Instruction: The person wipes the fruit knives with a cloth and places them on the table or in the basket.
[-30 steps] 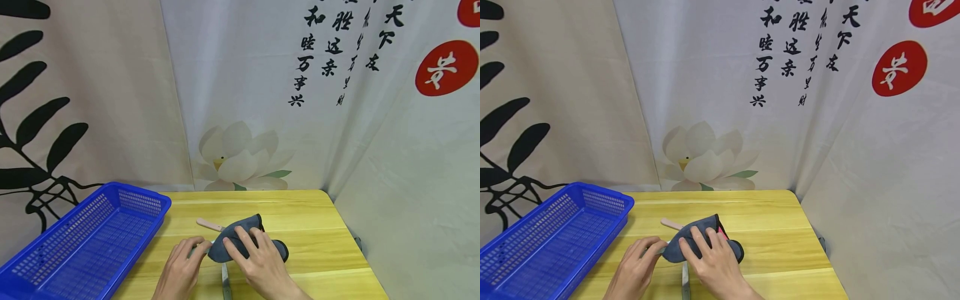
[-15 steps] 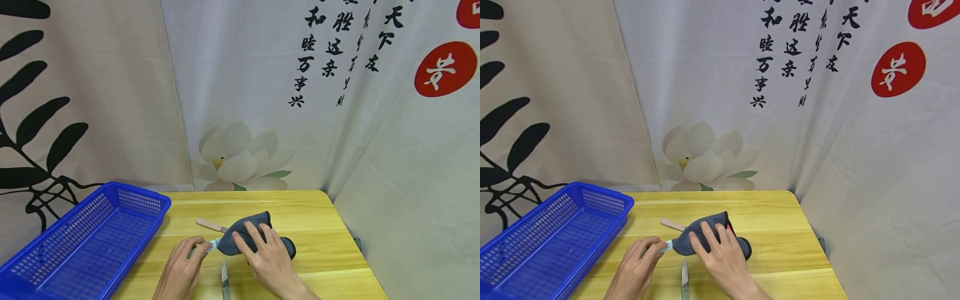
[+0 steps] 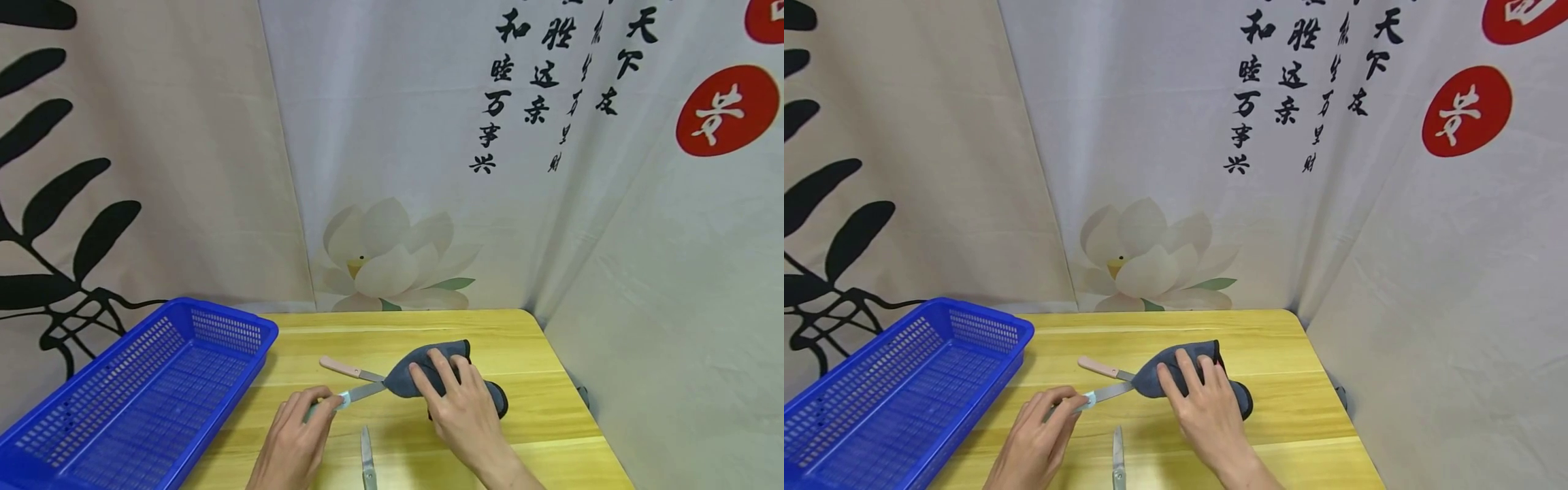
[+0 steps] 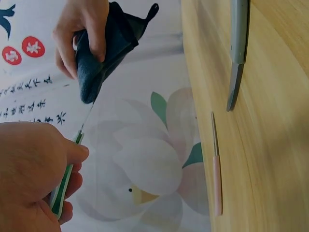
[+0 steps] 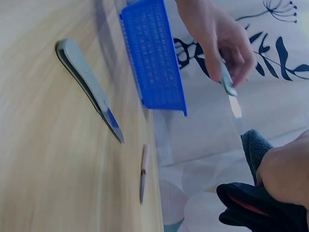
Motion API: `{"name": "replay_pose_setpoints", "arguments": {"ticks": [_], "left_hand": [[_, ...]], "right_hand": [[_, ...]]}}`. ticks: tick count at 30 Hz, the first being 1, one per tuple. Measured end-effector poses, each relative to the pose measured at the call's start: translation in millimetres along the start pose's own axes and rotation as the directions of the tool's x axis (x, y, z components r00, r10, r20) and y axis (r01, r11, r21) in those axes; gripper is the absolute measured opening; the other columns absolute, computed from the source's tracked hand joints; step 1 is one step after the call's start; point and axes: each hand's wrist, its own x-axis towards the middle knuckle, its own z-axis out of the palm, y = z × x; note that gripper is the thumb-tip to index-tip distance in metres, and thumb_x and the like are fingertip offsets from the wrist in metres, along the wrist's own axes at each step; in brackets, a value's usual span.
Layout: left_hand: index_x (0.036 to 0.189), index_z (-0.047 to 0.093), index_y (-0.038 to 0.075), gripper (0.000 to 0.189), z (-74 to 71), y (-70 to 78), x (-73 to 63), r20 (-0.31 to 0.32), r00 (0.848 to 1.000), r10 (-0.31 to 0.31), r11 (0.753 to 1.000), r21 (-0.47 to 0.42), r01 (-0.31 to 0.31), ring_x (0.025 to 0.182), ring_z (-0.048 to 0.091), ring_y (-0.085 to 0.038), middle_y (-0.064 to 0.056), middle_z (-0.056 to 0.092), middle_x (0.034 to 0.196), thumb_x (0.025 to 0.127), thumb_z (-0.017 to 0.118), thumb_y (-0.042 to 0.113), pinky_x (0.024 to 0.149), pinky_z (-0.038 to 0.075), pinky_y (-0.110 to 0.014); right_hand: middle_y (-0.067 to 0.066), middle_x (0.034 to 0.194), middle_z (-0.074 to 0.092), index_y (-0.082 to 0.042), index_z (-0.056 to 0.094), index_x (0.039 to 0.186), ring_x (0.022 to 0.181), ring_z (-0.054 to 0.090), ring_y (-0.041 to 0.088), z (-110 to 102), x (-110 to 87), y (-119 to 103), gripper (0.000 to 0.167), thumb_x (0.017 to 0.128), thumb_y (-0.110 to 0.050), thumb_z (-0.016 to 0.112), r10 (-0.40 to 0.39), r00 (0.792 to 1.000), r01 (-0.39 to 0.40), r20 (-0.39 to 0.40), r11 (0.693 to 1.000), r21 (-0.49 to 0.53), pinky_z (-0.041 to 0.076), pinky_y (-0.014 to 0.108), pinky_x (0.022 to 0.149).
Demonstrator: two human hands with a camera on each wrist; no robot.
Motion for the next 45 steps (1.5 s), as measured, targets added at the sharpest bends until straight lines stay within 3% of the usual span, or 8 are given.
{"name": "replay_pose_setpoints", "arguments": {"ticks": [6,13,20,31,35,39,43,45], "left_hand": [[0.112,0.079,0.017,0.056,0.6,0.7,-0.5,0.016,1.0,-0.013,1.0,0.011,0.013,0.101,0.07,-0.018,-0.002,0.075,0.112,0.125,0.03,0.039,0.085,0.056,-0.032],[0.113,0.079,0.017,0.059,2.7,5.6,1.7,0.069,0.997,-0.032,0.999,-0.001,0.032,0.1,0.072,-0.02,-0.003,0.075,0.111,0.125,0.025,0.04,0.082,0.065,-0.04],[0.113,0.078,0.012,0.057,5.0,11.0,2.8,0.053,0.998,-0.018,0.999,-0.031,0.02,0.098,0.075,-0.021,-0.005,0.075,0.11,0.125,0.027,0.035,0.08,0.066,-0.041],[0.116,0.077,0.012,0.054,6.8,11.4,1.7,0.038,0.999,-0.015,0.998,-0.057,0.017,0.099,0.074,-0.02,-0.006,0.075,0.113,0.124,0.03,0.037,0.081,0.065,-0.04],[0.118,0.077,0.012,0.05,7.1,10.5,1.2,0.029,1.0,-0.011,0.998,-0.064,0.013,0.097,0.072,-0.02,-0.007,0.075,0.114,0.124,0.033,0.036,0.079,0.064,-0.04],[0.118,0.078,0.013,0.048,7.3,9.0,1.4,0.009,1.0,-0.004,0.998,-0.066,0.005,0.095,0.071,-0.019,-0.006,0.075,0.113,0.124,0.035,0.035,0.077,0.063,-0.039],[0.118,0.078,0.013,0.048,7.6,7.4,1.2,-0.009,1.0,-0.003,0.998,-0.057,0.003,0.095,0.071,-0.019,-0.007,0.075,0.112,0.124,0.036,0.035,0.077,0.063,-0.037],[0.118,0.078,0.013,0.048,7.4,6.9,1.0,-0.017,1.0,-0.002,0.998,-0.057,0.001,0.095,0.07,-0.018,-0.006,0.075,0.112,0.124,0.036,0.035,0.077,0.063,-0.036]], "right_hand": [[0.021,0.14,0.07,-0.019,0.076,0.141,0.104,0.061,0.038,-9.3,2.8,-1.6,0.051,0.117,-0.02,0.031,0.03,0.999,-0.028,-0.042,0.998,0.047,0.061,0.049,0.081],[0.015,0.143,0.07,-0.021,0.075,0.143,0.106,0.064,0.033,-14.3,13.8,-33.1,0.048,0.121,-0.02,0.032,-0.072,0.991,0.083,-0.112,0.991,0.105,0.064,0.045,0.083],[0.013,0.142,0.07,-0.023,0.077,0.14,0.106,0.062,0.031,-10.2,18.2,-49.9,0.049,0.121,-0.016,0.033,-0.108,0.991,0.116,-0.084,0.988,0.103,0.062,0.042,0.085],[0.012,0.141,0.069,-0.024,0.077,0.138,0.104,0.061,0.031,-9.3,17.5,-47.4,0.053,0.124,-0.017,0.026,-0.081,0.996,0.085,-0.037,0.991,0.107,0.061,0.042,0.08],[0.013,0.145,0.067,-0.024,0.074,0.142,0.107,0.062,0.032,-9.7,15.1,-42.5,0.034,0.116,-0.012,0.056,-0.073,0.997,0.072,0.008,0.99,0.121,0.062,0.042,0.083],[0.013,0.147,0.066,-0.025,0.073,0.144,0.11,0.063,0.033,-9.6,13.4,-36.4,0.059,0.089,-0.011,0.089,-0.072,0.997,0.068,0.037,0.992,0.109,0.064,0.044,0.085],[0.014,0.144,0.068,-0.024,0.076,0.141,0.11,0.065,0.034,-6.3,12.5,-30.6,0.034,0.112,-0.015,0.062,-0.073,0.997,0.072,0.003,0.994,0.084,0.065,0.045,0.086],[0.013,0.143,0.069,-0.024,0.077,0.139,0.109,0.065,0.034,-4.6,12.0,-28.5,0.041,0.12,-0.019,0.04,-0.066,0.998,0.067,-0.016,0.995,0.075,0.064,0.044,0.086]]}}
